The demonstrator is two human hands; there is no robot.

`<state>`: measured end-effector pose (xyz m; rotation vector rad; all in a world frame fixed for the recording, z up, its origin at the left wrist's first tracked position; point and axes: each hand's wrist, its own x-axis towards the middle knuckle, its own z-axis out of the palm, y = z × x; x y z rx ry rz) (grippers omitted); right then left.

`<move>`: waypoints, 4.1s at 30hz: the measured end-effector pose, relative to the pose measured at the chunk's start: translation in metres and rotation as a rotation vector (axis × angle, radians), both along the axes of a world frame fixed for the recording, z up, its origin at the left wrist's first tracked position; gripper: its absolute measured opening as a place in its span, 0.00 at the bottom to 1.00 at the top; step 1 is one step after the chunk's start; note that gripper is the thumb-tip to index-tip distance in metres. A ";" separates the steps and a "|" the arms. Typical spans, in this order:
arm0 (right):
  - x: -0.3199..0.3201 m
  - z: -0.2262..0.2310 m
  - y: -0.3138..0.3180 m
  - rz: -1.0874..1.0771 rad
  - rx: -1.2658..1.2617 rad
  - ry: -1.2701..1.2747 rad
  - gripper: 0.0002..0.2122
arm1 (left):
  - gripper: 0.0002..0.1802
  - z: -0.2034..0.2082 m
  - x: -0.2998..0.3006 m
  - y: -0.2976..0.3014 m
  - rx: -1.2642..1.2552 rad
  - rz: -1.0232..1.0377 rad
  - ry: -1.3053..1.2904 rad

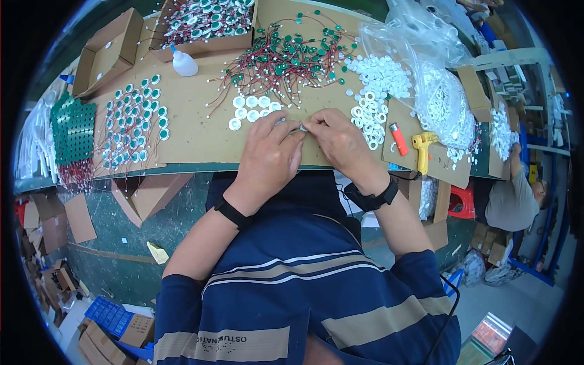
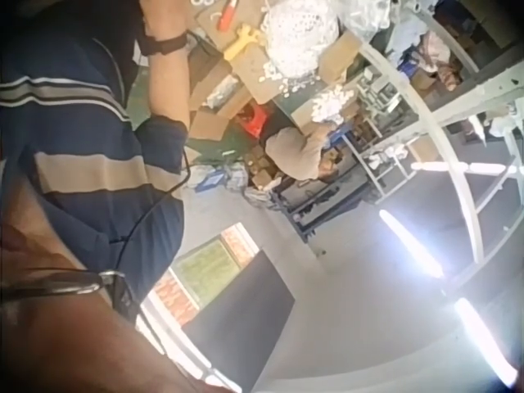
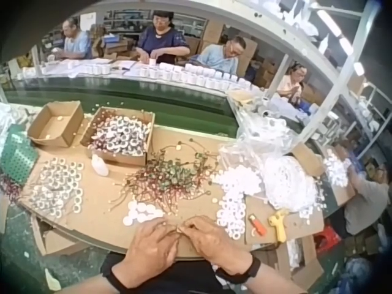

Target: Assemble small white rings onto metal studs at a factory workstation.

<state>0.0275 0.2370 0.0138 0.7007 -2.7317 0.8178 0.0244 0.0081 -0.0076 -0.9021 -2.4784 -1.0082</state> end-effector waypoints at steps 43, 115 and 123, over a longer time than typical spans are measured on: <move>0.052 0.009 0.001 -0.141 0.003 -0.003 0.09 | 0.25 0.008 0.001 0.011 -0.023 -0.138 -0.030; 0.025 0.022 -0.013 -0.178 0.165 -0.155 0.08 | 0.30 0.001 -0.008 0.011 0.078 -0.069 -0.048; 0.019 0.029 0.015 -0.331 0.059 0.071 0.08 | 0.27 0.004 -0.004 0.007 0.033 -0.073 -0.012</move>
